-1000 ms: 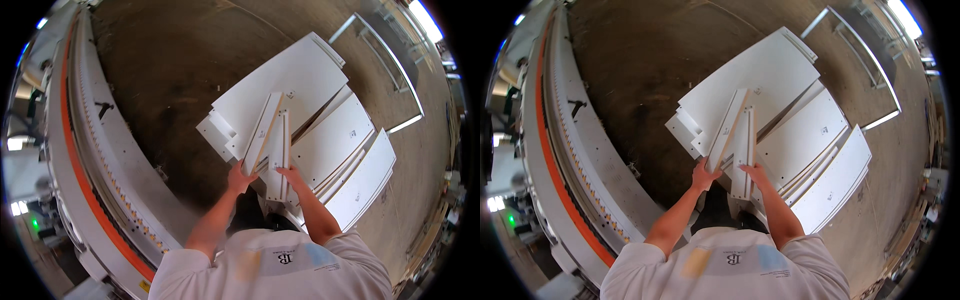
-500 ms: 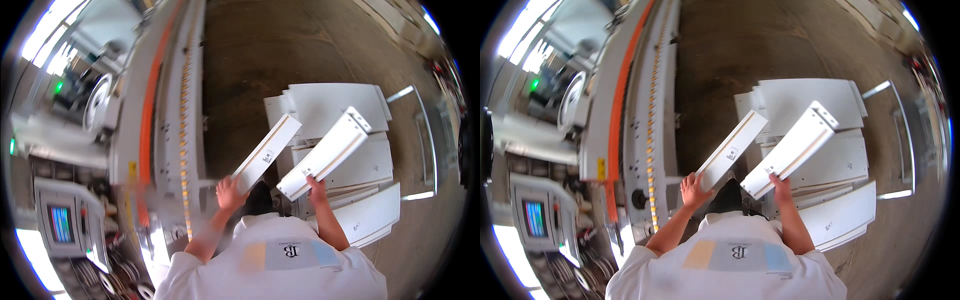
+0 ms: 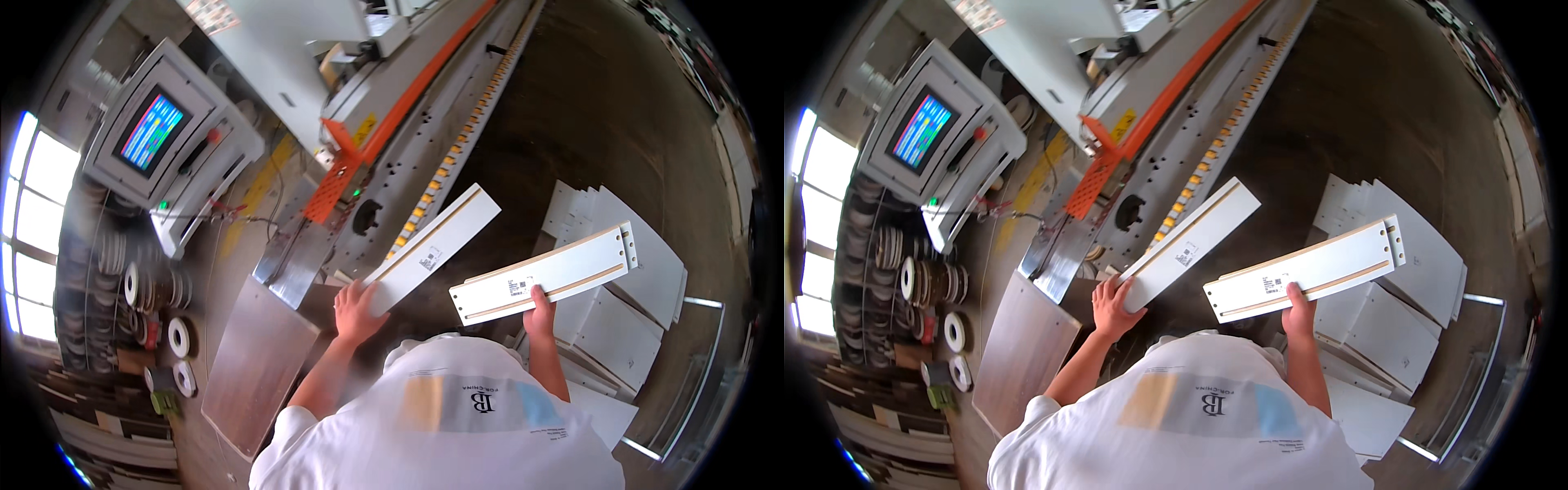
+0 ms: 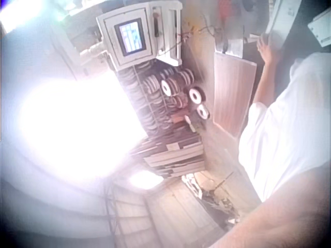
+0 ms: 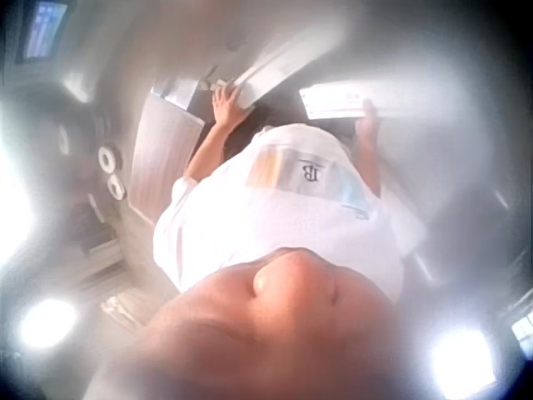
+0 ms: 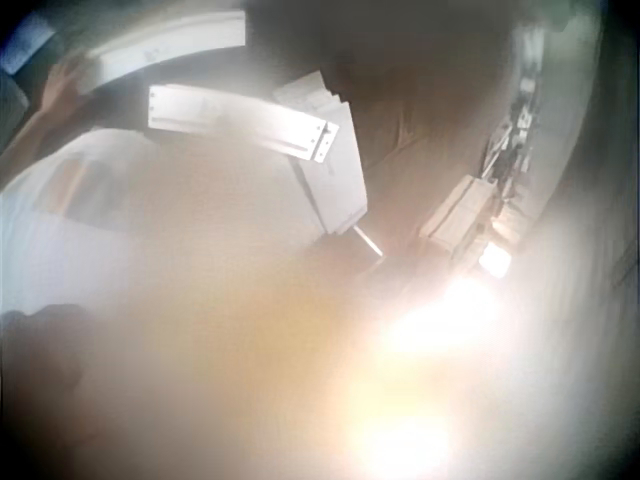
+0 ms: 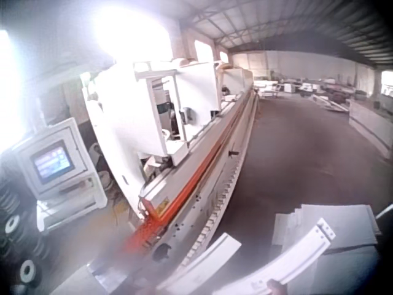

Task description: The person repeatedly picks up white rectangular panels from a stack, places them onto a conveyor belt, and pushes them into a machine. The person then retrieves the processed panels from the other end of the conveyor and stacks them. This cycle continues throughout the clip.

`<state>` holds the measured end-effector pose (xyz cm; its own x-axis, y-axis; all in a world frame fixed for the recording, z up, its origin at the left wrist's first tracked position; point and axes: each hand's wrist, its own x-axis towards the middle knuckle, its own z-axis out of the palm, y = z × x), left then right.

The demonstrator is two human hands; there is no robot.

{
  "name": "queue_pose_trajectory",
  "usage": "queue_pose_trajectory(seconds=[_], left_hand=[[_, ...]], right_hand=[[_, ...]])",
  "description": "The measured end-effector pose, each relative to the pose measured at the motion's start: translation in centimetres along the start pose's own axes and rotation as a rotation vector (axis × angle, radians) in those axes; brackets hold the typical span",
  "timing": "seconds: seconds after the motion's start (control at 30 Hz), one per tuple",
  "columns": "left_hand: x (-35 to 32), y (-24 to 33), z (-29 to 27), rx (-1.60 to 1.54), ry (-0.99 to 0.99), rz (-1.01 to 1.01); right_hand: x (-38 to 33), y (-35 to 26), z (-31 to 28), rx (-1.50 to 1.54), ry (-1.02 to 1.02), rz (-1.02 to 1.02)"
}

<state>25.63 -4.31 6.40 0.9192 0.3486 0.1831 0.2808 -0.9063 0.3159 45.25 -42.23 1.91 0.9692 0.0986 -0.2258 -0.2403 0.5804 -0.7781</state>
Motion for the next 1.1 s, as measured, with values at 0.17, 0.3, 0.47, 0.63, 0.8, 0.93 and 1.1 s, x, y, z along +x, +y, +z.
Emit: queue_pose_trajectory(seconds=[0.17,0.3,0.47,0.63,0.8,0.93,1.1], left_hand=[[-4.4,-9.1,-3.4,0.01,0.023,-0.143],[-5.3,-14.7,-5.1,0.043,0.015,-0.283],[-5.4,-23.1,-1.3,0.171,0.102,-0.153],[-2.8,-25.0,0.3,0.203,0.202,-0.152],[0.3,-25.1,1.6,0.24,0.274,-0.143],[3.0,-24.5,2.7,0.227,0.263,-0.147],[7.8,-23.0,4.7,0.228,0.236,-0.149]], right_hand=[[-2.3,4.2,5.4,0.022,-0.073,0.044],[-4.8,5.3,10.5,0.014,-0.074,0.073],[-6.9,7.5,13.6,-0.059,-0.056,0.139],[-9.1,9.8,15.3,0.015,0.037,0.193],[-10.6,10.2,14.8,-0.001,0.029,0.212],[-11.1,10.1,14.9,-0.06,0.03,0.218],[-12.0,8.9,16.1,-0.123,0.005,0.147]])
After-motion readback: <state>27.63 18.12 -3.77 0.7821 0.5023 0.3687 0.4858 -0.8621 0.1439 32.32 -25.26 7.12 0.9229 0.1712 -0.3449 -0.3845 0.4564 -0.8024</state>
